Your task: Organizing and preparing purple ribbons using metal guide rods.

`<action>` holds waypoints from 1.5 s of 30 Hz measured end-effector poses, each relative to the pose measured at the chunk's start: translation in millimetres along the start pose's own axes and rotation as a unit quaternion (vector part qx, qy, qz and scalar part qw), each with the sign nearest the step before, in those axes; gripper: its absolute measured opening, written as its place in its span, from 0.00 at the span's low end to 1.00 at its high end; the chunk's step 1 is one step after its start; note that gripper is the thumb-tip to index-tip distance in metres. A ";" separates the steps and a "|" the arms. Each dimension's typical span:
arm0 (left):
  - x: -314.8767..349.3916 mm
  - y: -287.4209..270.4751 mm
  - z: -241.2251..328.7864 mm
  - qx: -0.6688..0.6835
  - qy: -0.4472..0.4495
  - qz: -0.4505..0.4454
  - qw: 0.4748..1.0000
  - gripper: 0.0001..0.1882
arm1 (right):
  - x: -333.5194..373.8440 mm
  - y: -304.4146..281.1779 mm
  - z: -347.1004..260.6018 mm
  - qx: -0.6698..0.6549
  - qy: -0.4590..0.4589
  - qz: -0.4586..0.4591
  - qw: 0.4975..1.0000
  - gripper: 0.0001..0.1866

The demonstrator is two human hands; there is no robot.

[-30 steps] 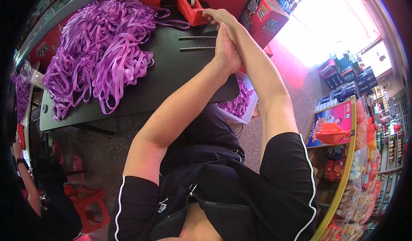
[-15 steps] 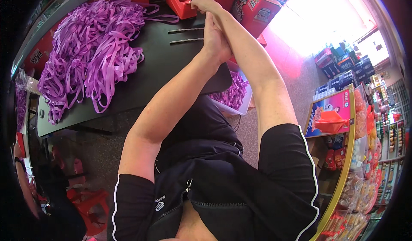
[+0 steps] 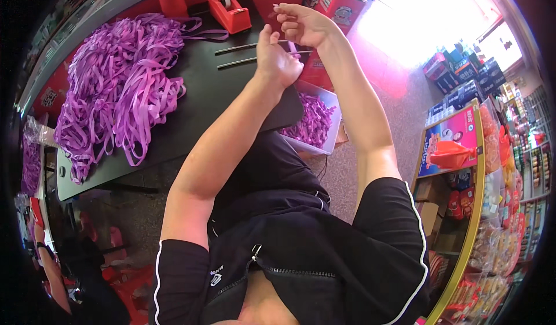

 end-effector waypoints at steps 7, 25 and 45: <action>6.9 7.3 4.8 -0.004 -0.025 -0.026 0.999 0.15 | 45.8 -16.2 27.0 -0.159 -0.007 -0.013 0.987 0.08; -6.6 -4.8 -9.4 -0.014 -0.020 -0.024 0.999 0.03 | 64.9 -36.9 52.3 -0.137 -0.164 0.138 0.967 0.11; -13.8 -22.6 -11.6 -0.085 -0.041 0.009 0.996 0.17 | 86.5 -20.4 -30.4 0.444 -0.284 0.154 0.836 0.17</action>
Point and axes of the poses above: each hand's wrist, its own x-axis away from the middle knuckle, its own y-axis out of the palm, z = x × y, the point moved 8 cm from there along -x, towards the middle knuckle, and after that the axes turned 1 degree about x, right-handed, at the moved point
